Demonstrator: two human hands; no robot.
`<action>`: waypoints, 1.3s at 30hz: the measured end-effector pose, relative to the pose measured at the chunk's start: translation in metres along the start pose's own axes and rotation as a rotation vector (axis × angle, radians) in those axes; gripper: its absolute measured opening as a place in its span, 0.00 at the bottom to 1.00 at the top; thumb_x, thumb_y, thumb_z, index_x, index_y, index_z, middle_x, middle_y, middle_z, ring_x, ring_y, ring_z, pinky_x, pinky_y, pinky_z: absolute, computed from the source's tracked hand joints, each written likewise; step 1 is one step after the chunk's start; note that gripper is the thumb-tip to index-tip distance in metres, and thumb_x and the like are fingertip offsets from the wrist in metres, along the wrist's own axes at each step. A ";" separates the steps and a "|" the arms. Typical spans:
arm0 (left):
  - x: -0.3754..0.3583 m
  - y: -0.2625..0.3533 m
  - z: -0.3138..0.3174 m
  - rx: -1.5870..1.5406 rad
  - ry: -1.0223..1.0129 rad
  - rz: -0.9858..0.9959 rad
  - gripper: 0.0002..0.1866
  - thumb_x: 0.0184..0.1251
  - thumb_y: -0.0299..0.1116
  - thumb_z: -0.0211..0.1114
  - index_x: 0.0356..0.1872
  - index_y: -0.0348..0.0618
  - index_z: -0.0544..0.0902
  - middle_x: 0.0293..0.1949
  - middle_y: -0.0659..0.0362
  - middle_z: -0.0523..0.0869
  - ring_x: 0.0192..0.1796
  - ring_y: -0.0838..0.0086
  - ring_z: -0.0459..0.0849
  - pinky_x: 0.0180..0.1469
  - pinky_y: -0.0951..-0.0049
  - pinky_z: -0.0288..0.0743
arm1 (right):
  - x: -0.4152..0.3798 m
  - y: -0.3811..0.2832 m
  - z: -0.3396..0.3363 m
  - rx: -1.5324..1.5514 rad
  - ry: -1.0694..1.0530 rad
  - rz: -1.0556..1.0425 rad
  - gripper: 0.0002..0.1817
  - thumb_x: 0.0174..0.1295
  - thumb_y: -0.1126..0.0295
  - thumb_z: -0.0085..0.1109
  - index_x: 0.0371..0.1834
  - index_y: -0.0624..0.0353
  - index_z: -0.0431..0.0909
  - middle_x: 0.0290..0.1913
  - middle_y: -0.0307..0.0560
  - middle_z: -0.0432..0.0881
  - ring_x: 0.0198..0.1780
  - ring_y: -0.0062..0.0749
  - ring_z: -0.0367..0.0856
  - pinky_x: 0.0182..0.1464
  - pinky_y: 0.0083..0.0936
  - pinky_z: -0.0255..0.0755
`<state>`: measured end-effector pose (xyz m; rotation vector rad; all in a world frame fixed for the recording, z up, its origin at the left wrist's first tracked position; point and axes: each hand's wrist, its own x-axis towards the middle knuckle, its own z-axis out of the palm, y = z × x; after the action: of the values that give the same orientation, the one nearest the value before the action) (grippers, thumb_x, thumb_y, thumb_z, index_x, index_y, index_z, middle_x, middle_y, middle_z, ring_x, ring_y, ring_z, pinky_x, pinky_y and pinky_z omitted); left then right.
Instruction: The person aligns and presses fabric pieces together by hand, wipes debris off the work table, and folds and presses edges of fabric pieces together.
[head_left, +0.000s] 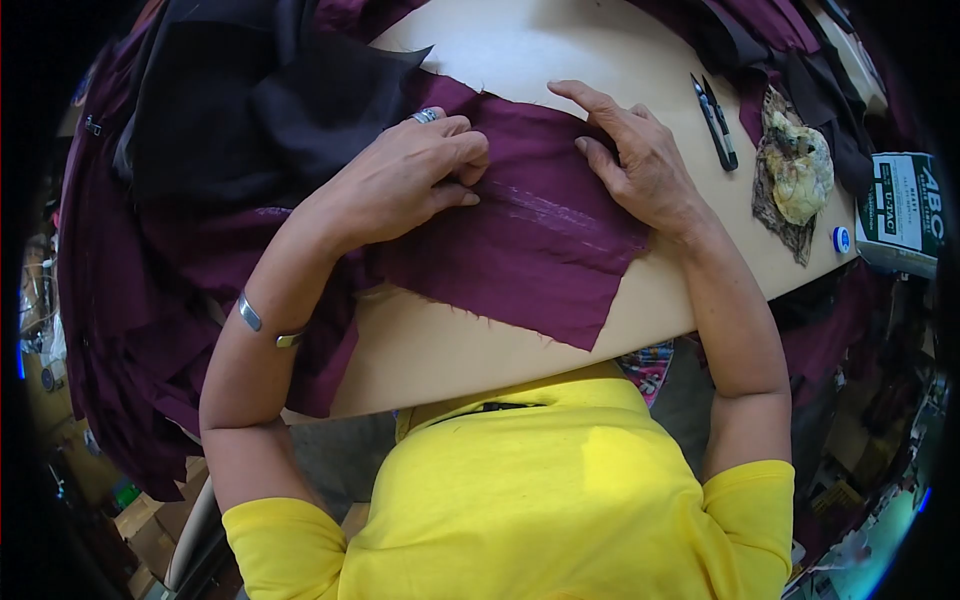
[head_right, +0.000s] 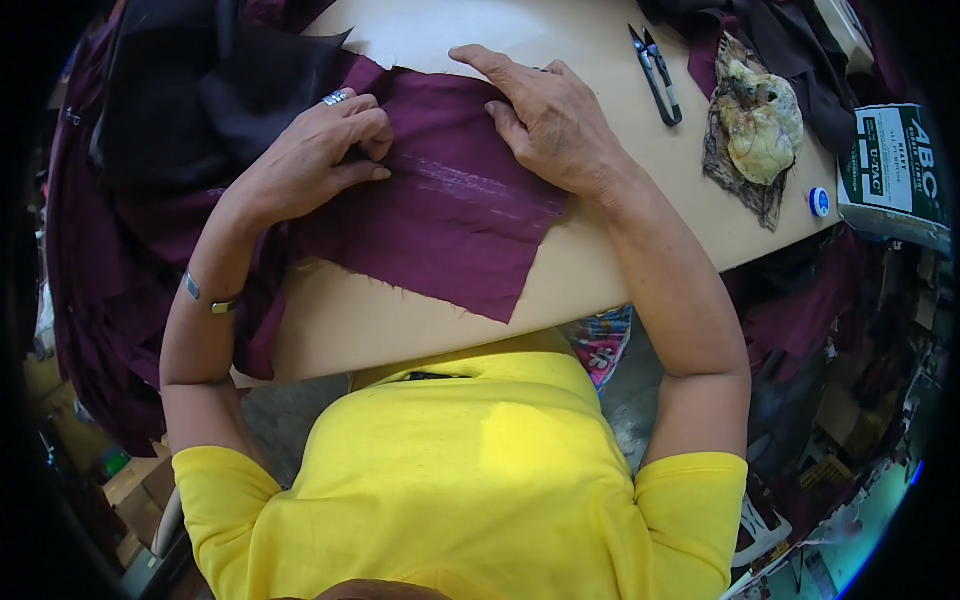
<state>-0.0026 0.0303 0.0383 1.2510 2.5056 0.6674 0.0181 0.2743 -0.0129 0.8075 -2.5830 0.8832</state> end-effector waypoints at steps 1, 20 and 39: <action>0.000 0.000 0.000 0.009 0.000 0.001 0.12 0.49 0.26 0.68 0.28 0.40 0.70 0.29 0.57 0.73 0.36 0.62 0.72 0.41 0.65 0.67 | 0.000 0.000 0.000 -0.001 -0.001 0.000 0.30 0.56 0.76 0.55 0.63 0.42 0.64 0.51 0.38 0.80 0.31 0.30 0.78 0.45 0.27 0.66; -0.010 0.008 0.012 0.187 0.152 0.140 0.09 0.49 0.21 0.64 0.27 0.42 0.71 0.31 0.60 0.75 0.37 0.64 0.72 0.40 0.69 0.68 | 0.001 0.000 -0.001 0.011 -0.008 0.007 0.30 0.56 0.76 0.56 0.63 0.42 0.65 0.54 0.34 0.78 0.31 0.28 0.79 0.45 0.26 0.66; -0.008 0.019 0.006 0.148 -0.021 0.012 0.06 0.54 0.26 0.63 0.33 0.47 0.77 0.32 0.65 0.77 0.40 0.71 0.75 0.46 0.69 0.62 | 0.010 0.000 0.004 0.016 -0.014 -0.033 0.29 0.57 0.77 0.56 0.63 0.39 0.67 0.53 0.35 0.79 0.38 0.25 0.80 0.48 0.26 0.63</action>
<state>0.0182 0.0353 0.0431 1.3157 2.5726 0.4758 0.0093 0.2675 -0.0116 0.8620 -2.5701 0.8928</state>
